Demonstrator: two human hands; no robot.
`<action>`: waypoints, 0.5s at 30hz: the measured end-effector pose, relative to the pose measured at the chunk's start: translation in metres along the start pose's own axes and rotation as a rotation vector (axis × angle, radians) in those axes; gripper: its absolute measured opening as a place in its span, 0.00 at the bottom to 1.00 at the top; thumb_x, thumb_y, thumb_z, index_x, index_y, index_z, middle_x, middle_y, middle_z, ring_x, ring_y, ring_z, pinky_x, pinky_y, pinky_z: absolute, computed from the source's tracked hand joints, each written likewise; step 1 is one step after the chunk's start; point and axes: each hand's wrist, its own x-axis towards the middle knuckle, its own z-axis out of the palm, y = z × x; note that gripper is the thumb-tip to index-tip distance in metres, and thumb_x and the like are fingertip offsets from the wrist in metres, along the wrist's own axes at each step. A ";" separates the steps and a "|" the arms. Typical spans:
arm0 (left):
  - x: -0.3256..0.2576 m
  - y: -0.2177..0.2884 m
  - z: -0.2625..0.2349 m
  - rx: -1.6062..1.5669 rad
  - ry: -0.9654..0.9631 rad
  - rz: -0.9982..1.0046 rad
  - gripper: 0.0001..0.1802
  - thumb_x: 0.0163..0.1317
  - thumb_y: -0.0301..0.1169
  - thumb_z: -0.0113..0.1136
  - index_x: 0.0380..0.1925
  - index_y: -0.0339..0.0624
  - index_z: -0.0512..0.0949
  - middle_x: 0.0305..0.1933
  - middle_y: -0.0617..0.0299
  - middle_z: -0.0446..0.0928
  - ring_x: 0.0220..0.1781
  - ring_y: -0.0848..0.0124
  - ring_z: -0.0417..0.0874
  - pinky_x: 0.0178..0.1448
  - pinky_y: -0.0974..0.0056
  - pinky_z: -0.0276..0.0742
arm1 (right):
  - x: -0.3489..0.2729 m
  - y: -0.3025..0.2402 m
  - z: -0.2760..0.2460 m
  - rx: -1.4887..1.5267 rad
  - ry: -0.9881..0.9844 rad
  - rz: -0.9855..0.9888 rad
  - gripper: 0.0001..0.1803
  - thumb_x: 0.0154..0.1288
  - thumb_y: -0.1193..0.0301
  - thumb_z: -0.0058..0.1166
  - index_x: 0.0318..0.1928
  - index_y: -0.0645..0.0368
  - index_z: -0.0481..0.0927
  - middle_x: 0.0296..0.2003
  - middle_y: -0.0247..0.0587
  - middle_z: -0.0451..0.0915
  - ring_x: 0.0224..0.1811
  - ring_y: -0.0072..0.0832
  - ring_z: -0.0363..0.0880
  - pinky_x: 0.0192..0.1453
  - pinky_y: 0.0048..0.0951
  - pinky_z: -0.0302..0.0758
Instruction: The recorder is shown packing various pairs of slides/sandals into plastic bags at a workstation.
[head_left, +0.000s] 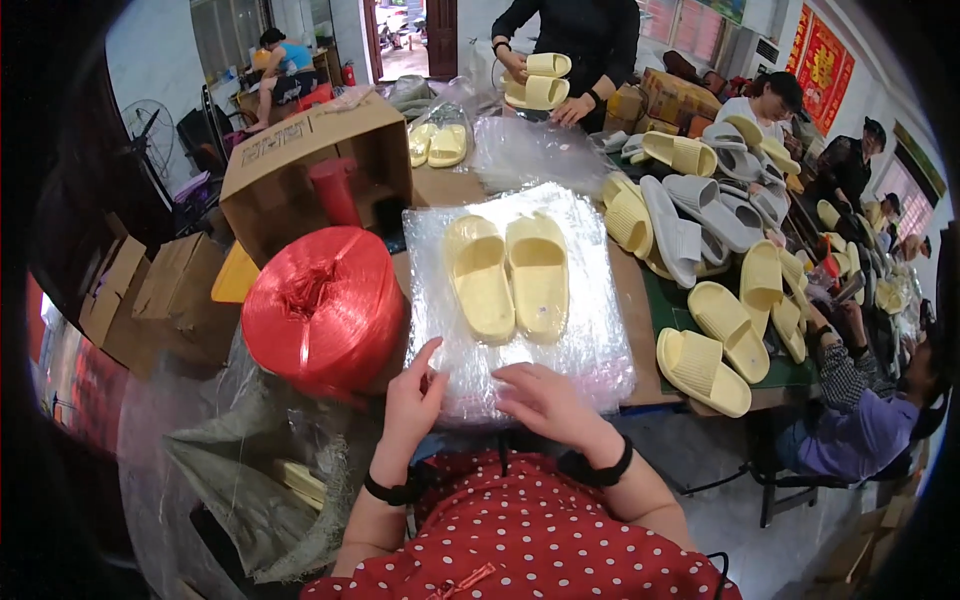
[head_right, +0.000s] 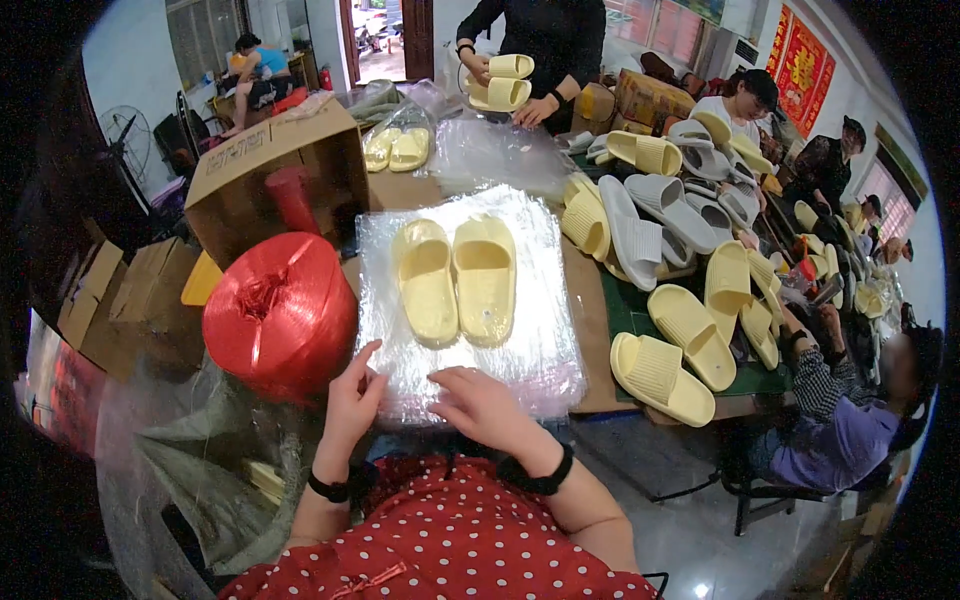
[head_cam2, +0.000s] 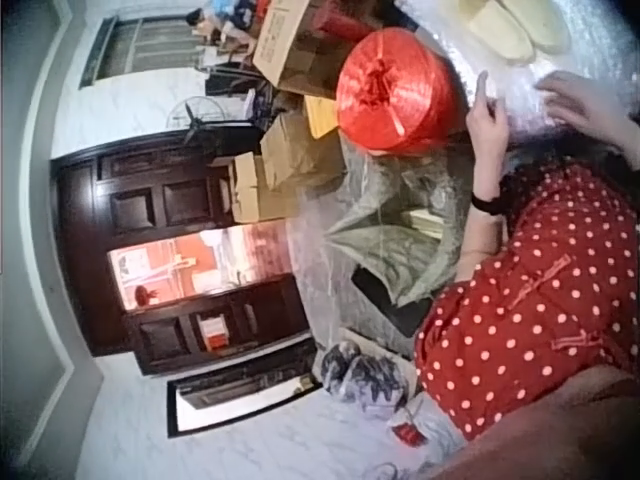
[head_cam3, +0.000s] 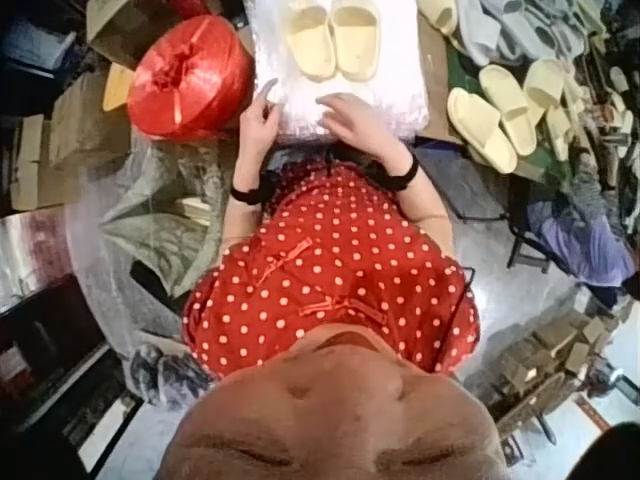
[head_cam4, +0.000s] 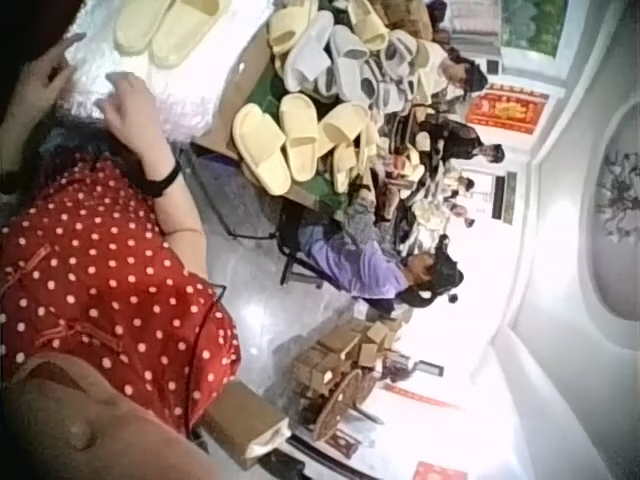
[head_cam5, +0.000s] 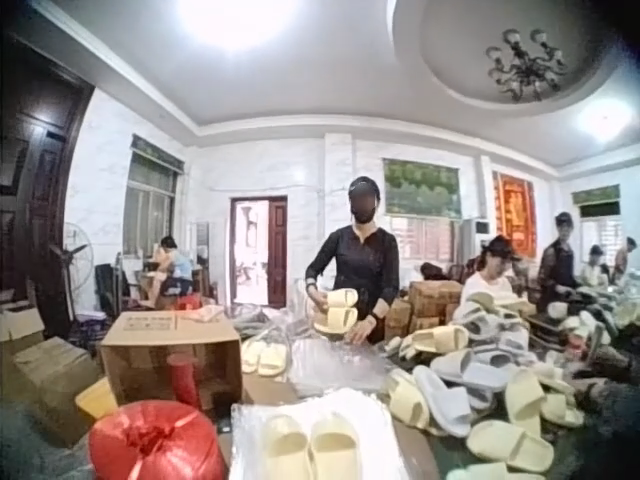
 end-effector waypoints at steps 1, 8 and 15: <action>0.001 0.001 -0.002 0.037 -0.002 0.007 0.27 0.64 0.27 0.60 0.65 0.45 0.73 0.22 0.57 0.75 0.23 0.72 0.77 0.32 0.64 0.74 | -0.009 -0.003 -0.012 0.001 -0.008 0.007 0.20 0.66 0.66 0.61 0.56 0.60 0.78 0.42 0.54 0.83 0.42 0.51 0.82 0.48 0.42 0.79; 0.002 -0.011 -0.016 -0.252 -0.067 -0.093 0.27 0.65 0.25 0.60 0.66 0.41 0.72 0.26 0.66 0.75 0.24 0.81 0.72 0.30 0.73 0.70 | -0.056 0.021 -0.076 -0.196 0.390 0.286 0.19 0.59 0.85 0.53 0.49 0.55 0.84 0.48 0.41 0.82 0.36 0.32 0.83 0.34 0.25 0.78; 0.006 0.012 -0.041 0.001 -0.053 0.125 0.29 0.60 0.18 0.54 0.64 0.41 0.73 0.54 0.56 0.76 0.52 0.69 0.78 0.49 0.68 0.77 | -0.053 0.049 -0.095 -0.411 0.161 0.119 0.34 0.49 0.86 0.54 0.59 0.46 0.81 0.68 0.38 0.71 0.44 0.35 0.78 0.50 0.33 0.78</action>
